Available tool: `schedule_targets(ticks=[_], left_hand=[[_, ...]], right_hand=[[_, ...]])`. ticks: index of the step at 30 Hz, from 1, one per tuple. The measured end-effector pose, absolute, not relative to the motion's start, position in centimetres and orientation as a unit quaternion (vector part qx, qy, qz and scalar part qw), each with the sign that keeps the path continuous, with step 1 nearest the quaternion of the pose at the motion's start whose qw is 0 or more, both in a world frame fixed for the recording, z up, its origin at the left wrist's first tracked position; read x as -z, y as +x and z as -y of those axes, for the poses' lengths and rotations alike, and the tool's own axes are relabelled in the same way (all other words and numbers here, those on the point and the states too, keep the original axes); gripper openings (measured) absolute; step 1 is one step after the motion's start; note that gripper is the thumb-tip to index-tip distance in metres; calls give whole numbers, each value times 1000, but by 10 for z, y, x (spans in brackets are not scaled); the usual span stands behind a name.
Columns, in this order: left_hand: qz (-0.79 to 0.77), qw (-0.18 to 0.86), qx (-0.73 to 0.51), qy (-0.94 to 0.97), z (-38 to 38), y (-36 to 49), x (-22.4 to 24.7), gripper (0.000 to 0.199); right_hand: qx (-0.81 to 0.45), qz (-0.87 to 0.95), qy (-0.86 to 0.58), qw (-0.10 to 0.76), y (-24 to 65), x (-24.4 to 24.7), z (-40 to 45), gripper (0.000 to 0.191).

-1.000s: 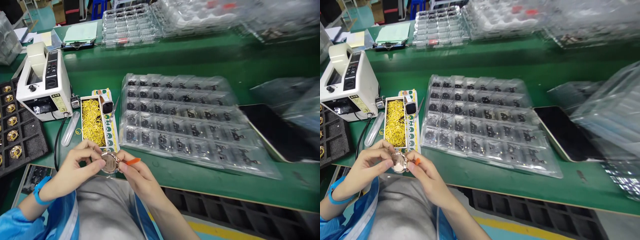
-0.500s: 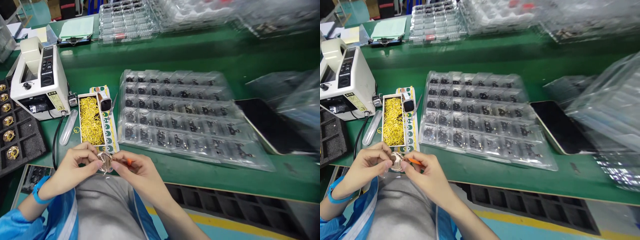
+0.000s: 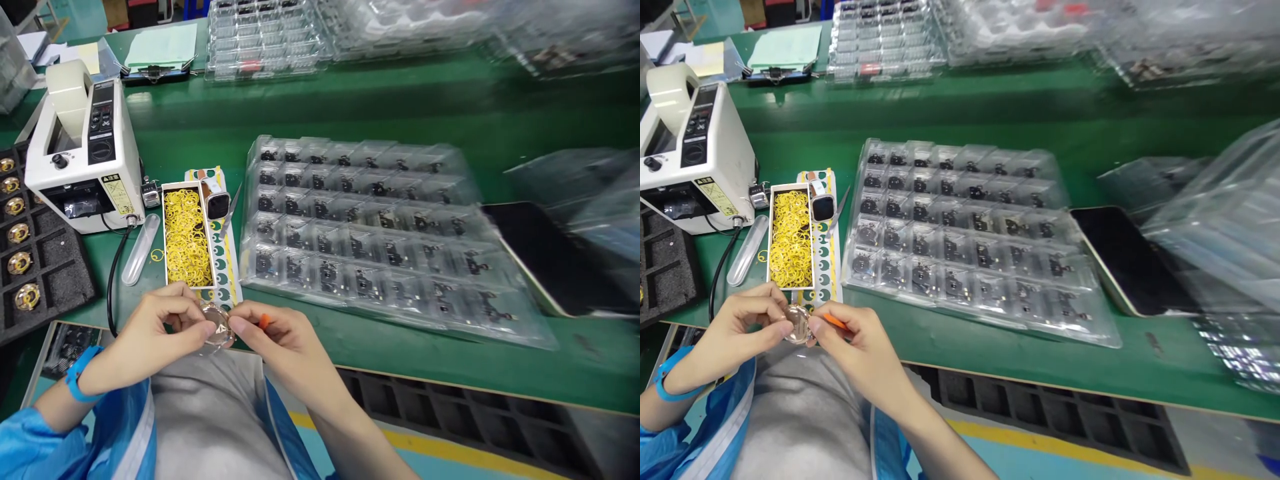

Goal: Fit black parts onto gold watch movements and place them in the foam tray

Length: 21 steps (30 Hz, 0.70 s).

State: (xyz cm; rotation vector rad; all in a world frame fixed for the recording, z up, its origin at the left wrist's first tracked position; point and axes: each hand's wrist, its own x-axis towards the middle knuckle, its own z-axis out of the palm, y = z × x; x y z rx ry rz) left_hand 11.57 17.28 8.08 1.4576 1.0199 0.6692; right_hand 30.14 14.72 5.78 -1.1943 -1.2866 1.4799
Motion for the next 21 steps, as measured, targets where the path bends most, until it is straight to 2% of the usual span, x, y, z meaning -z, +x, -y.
schedule_targets(ticks=[21], left_hand=[[-456, 551, -257, 650, -171, 119, -87, 22]], right_hand=[[-580, 529, -462, 411, 302, -55, -146, 29]])
